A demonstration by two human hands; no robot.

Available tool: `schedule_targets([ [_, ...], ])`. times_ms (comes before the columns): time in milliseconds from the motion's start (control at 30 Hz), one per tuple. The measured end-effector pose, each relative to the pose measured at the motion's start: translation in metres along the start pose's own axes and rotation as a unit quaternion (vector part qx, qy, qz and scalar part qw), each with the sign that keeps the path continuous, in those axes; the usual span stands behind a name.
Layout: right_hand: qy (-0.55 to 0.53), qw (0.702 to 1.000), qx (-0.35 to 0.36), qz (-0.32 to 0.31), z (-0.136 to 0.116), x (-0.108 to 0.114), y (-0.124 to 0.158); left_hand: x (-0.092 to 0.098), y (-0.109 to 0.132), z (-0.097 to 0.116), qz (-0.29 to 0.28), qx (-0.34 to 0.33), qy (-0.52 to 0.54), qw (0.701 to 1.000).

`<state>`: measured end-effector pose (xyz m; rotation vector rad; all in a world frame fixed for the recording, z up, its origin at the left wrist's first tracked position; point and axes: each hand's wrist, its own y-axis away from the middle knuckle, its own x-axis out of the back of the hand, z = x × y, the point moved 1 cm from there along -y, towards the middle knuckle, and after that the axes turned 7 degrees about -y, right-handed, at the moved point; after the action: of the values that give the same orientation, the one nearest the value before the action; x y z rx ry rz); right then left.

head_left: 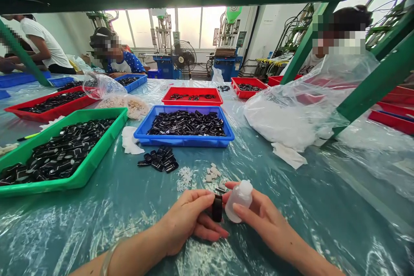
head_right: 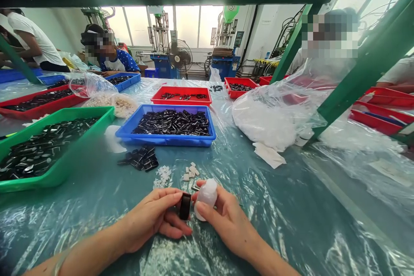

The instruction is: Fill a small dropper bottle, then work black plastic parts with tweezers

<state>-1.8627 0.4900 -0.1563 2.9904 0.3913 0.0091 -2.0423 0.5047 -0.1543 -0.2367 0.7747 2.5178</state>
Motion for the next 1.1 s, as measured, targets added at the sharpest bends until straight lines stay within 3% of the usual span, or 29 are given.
schedule_targets([
  [233,0.015,1.0,0.02,0.004,-0.007,0.005,0.0,0.001,0.002,-0.001,-0.001,-0.012,-0.042,0.999],
  [433,0.14,0.973,0.069,0.168,-0.011,0.046,-0.021,0.001,0.002,-0.001,0.005,-0.007,-0.079,0.997],
  [567,0.189,0.956,0.064,0.213,0.006,0.071,-0.036,0.0,0.002,-0.004,0.011,-0.016,-0.066,0.998],
  [733,0.209,0.952,0.046,0.219,0.019,0.077,-0.04,0.0,0.003,-0.008,0.003,-0.099,-0.079,0.992],
  [900,0.221,0.944,0.031,0.242,0.01,0.082,-0.035,-0.002,0.003,-0.008,-0.004,-0.16,-0.104,0.982],
  [1000,0.243,0.926,0.042,0.284,-0.008,0.087,-0.021,-0.002,0.003,-0.008,0.001,-0.167,-0.109,0.98],
  [1100,0.315,0.873,0.106,0.358,-0.028,0.081,0.0,-0.001,0.001,-0.009,0.003,-0.18,-0.109,0.978],
])
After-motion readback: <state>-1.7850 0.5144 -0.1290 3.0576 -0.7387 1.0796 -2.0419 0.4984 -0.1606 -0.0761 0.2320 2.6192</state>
